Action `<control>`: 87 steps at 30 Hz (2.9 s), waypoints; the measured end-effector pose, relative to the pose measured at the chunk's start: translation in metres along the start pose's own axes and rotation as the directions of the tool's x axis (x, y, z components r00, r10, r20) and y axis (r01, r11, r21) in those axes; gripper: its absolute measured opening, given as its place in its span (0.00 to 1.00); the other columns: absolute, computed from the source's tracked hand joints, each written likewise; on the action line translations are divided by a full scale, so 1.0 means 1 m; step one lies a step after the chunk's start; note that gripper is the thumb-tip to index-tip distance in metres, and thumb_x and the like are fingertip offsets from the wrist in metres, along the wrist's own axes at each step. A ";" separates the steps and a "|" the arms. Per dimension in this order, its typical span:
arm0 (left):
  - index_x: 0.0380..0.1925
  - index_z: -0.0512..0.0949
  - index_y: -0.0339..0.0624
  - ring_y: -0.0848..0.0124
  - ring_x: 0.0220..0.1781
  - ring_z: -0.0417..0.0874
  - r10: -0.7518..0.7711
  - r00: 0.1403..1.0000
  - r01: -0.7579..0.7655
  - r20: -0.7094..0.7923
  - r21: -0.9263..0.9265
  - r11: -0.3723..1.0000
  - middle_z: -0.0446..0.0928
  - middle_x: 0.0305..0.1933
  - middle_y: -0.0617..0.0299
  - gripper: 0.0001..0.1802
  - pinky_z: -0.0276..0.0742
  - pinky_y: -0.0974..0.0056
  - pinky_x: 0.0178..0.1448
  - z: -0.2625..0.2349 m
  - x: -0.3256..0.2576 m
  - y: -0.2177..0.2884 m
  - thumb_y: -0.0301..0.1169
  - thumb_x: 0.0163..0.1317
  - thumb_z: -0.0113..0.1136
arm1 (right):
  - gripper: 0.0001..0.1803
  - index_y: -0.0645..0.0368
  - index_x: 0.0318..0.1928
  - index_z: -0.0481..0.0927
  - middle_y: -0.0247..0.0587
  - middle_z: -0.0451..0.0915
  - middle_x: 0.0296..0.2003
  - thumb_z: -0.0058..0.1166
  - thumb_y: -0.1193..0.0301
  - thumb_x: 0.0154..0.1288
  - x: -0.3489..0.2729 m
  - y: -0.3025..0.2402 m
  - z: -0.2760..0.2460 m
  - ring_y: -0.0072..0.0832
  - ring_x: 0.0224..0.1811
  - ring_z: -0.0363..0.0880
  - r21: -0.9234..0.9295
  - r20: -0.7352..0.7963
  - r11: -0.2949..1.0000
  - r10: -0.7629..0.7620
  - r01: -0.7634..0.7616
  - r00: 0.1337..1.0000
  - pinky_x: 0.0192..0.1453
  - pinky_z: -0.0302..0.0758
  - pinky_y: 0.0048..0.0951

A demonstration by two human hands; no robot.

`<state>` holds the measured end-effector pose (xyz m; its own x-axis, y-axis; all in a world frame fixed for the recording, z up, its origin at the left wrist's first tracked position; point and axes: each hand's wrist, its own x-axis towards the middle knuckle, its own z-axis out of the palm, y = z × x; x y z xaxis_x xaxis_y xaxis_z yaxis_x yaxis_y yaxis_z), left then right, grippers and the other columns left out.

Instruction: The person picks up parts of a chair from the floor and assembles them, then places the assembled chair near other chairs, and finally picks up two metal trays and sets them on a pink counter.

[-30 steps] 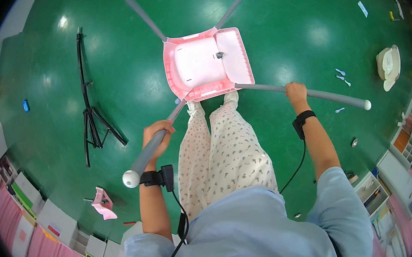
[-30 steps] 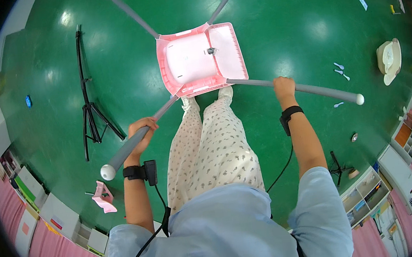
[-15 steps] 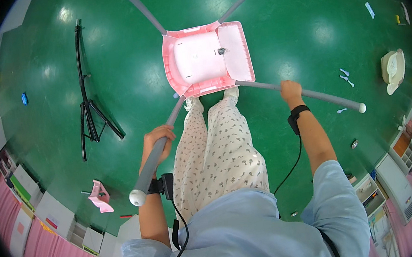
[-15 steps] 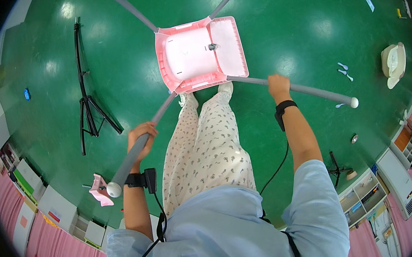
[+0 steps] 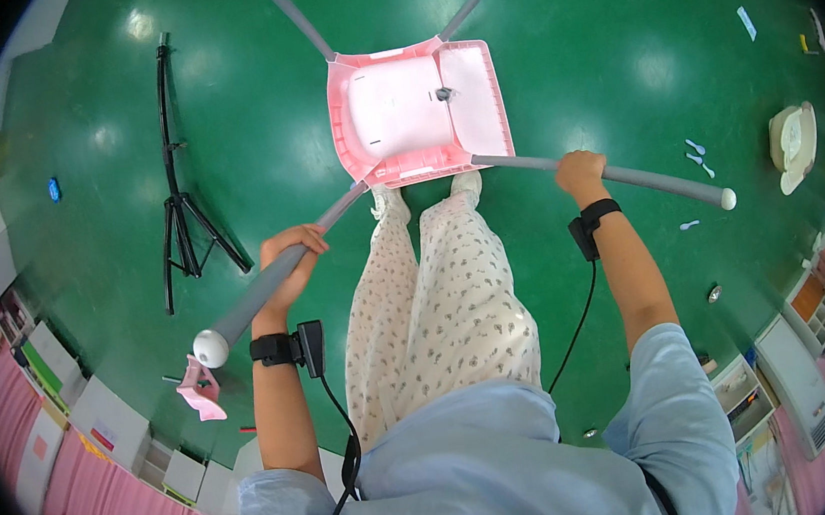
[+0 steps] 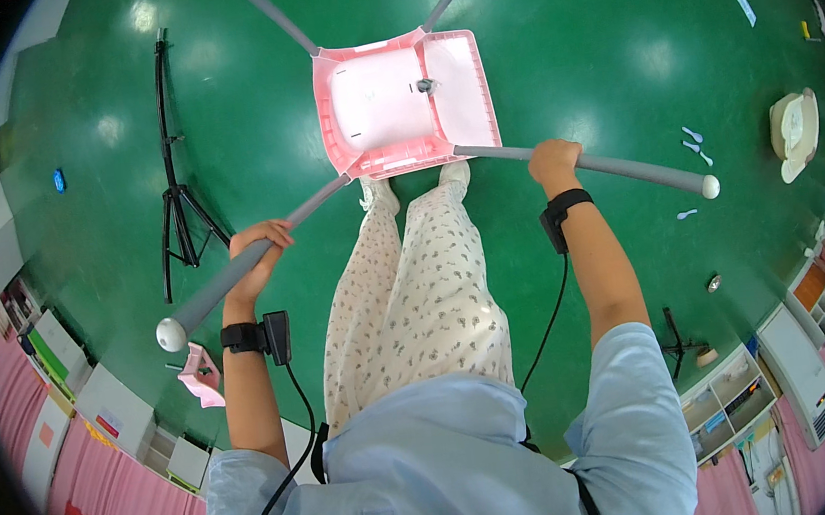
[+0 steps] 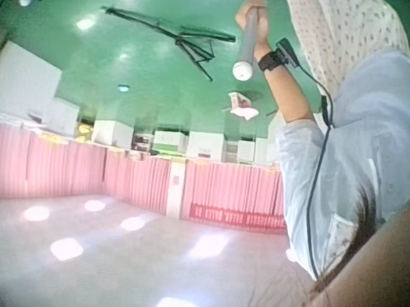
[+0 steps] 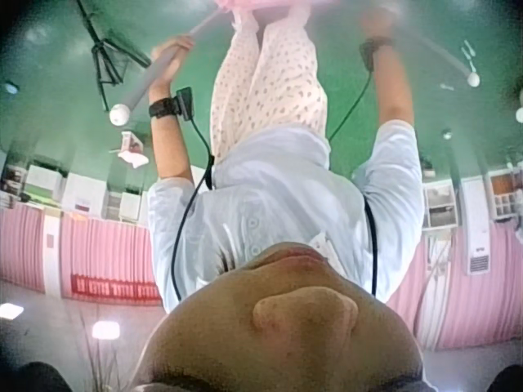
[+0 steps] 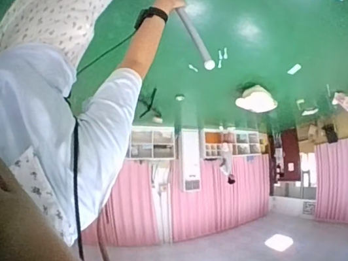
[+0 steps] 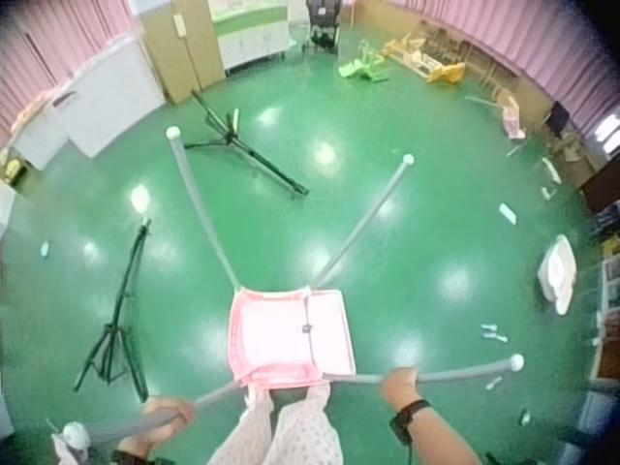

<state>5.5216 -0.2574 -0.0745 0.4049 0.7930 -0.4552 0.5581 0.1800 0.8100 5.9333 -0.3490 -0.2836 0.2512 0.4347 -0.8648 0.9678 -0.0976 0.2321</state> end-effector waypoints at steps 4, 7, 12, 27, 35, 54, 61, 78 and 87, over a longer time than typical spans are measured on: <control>0.18 0.72 0.32 0.59 0.43 0.78 0.032 0.999 -0.032 0.028 0.030 0.999 0.76 0.24 0.55 0.06 0.72 0.62 0.50 -0.002 0.002 -0.002 0.13 0.41 0.48 | 0.14 0.51 0.39 0.81 0.36 0.80 0.39 0.45 0.62 0.58 0.006 -0.007 -0.001 0.35 0.43 0.78 0.067 -0.027 0.997 0.027 -0.026 0.999 0.43 0.69 0.38; 0.18 0.72 0.32 0.59 0.41 0.79 0.075 0.997 -0.077 0.035 0.050 0.996 0.77 0.25 0.54 0.07 0.72 0.62 0.48 0.003 -0.004 -0.005 0.12 0.41 0.46 | 0.13 0.51 0.37 0.81 0.37 0.80 0.39 0.47 0.62 0.56 0.006 -0.008 -0.003 0.35 0.43 0.79 0.133 -0.036 0.989 0.065 -0.059 0.997 0.43 0.69 0.36; 0.18 0.73 0.32 0.59 0.41 0.79 0.058 0.998 -0.060 0.034 0.042 0.997 0.76 0.25 0.54 0.08 0.72 0.62 0.48 0.008 -0.007 -0.005 0.12 0.40 0.45 | 0.11 0.52 0.32 0.81 0.39 0.80 0.39 0.48 0.63 0.56 -0.005 -0.004 0.009 0.33 0.40 0.79 0.127 -0.077 0.992 0.015 -0.006 0.997 0.42 0.67 0.33; 0.17 0.72 0.32 0.62 0.41 0.78 0.034 0.999 -0.034 0.009 0.004 0.999 0.76 0.25 0.56 0.05 0.72 0.63 0.49 0.000 0.006 -0.001 0.13 0.42 0.48 | 0.07 0.56 0.29 0.80 0.35 0.75 0.29 0.48 0.73 0.52 -0.011 0.001 0.033 0.30 0.38 0.71 0.011 -0.663 0.998 -0.044 0.069 0.747 0.45 0.63 0.30; 0.17 0.72 0.31 0.62 0.41 0.78 0.008 1.000 -0.008 0.017 -0.031 0.999 0.77 0.25 0.55 0.06 0.72 0.64 0.47 0.001 0.009 0.002 0.13 0.42 0.46 | 0.07 0.57 0.32 0.78 0.35 0.73 0.29 0.47 0.74 0.53 -0.015 0.009 0.031 0.31 0.39 0.70 -0.043 -0.689 0.992 -0.115 0.118 0.716 0.51 0.64 0.34; 0.17 0.62 0.42 0.70 0.39 0.70 -0.072 0.905 -0.116 -0.419 -0.406 0.906 0.66 0.27 0.65 0.13 0.65 0.66 0.49 -0.001 -0.039 0.000 0.11 0.42 0.51 | 0.22 0.52 0.55 0.63 0.38 0.67 0.54 0.53 0.65 0.62 -0.180 0.158 -0.018 0.29 0.57 0.63 0.750 -0.243 -0.540 0.310 0.381 0.919 0.56 0.61 0.49; 0.16 0.61 0.44 0.75 0.32 0.62 -0.116 0.883 -0.192 -0.455 -0.574 0.796 0.60 0.26 0.67 0.15 0.58 0.71 0.39 -0.020 -0.032 0.065 0.10 0.39 0.50 | 0.05 0.49 0.33 0.70 0.29 0.73 0.34 0.51 0.74 0.62 -0.186 0.179 -0.052 0.24 0.44 0.70 0.362 -0.363 -0.864 0.215 0.349 0.907 0.51 0.59 0.35; 0.11 0.63 0.44 0.75 0.26 0.63 0.279 0.907 -0.391 -0.316 -0.383 0.837 0.61 0.18 0.67 0.18 0.67 0.63 0.42 -0.185 -0.052 0.224 0.29 0.57 0.56 | 0.18 0.54 0.50 0.68 0.32 0.70 0.35 0.53 0.74 0.58 -0.427 0.171 -0.169 0.24 0.45 0.66 0.164 -0.609 -0.648 0.526 0.743 0.593 0.54 0.59 0.29; 0.11 0.63 0.40 0.75 0.11 0.60 0.688 0.676 -0.711 -0.266 -0.483 0.512 0.60 0.10 0.63 0.20 0.57 0.71 0.16 -0.275 -0.121 0.288 0.33 0.59 0.52 | 0.40 0.55 0.67 0.43 0.42 0.67 0.46 0.51 0.72 0.60 -0.625 0.060 -0.113 0.30 0.52 0.65 -0.103 -0.587 -0.313 0.785 0.944 0.197 0.60 0.61 0.37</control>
<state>5.4339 -0.1420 0.3153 0.4646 0.8144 0.3477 -0.3517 -0.1906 0.9165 5.8325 -0.5256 0.3214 0.7997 0.5345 0.2736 -0.0679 0.5333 -0.8432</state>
